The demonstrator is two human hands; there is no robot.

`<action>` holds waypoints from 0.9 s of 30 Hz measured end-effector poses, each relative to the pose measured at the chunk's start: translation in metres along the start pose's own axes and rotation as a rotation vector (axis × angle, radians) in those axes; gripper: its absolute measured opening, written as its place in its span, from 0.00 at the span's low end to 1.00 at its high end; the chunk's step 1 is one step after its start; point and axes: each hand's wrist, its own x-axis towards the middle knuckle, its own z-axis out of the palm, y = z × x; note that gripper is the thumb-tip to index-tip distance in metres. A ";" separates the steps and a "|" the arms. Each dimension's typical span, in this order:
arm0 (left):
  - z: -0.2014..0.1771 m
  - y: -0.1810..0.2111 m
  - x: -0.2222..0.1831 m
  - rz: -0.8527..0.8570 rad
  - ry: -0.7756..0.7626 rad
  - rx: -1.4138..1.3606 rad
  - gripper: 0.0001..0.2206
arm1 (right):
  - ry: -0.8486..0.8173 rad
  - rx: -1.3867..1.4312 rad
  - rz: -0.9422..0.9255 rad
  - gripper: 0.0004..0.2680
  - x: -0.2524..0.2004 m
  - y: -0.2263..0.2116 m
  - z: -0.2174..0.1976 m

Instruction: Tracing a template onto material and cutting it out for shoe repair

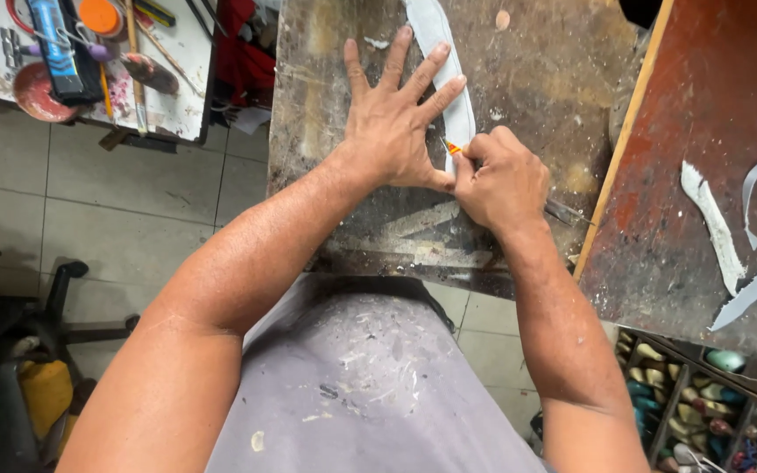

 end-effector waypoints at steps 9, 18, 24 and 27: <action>-0.032 -0.005 -0.001 0.020 -0.144 -0.053 0.64 | 0.004 -0.008 -0.101 0.08 -0.008 0.004 -0.006; -0.022 0.003 0.000 -0.062 -0.097 -0.176 0.36 | -0.028 -0.037 -0.129 0.09 -0.032 0.026 -0.009; -0.012 -0.002 0.009 -0.074 0.032 -0.124 0.36 | -0.184 0.297 -0.120 0.04 -0.036 0.037 -0.029; -0.014 -0.007 0.019 -0.014 0.026 -0.088 0.40 | 0.005 0.416 -0.105 0.05 -0.033 0.033 -0.028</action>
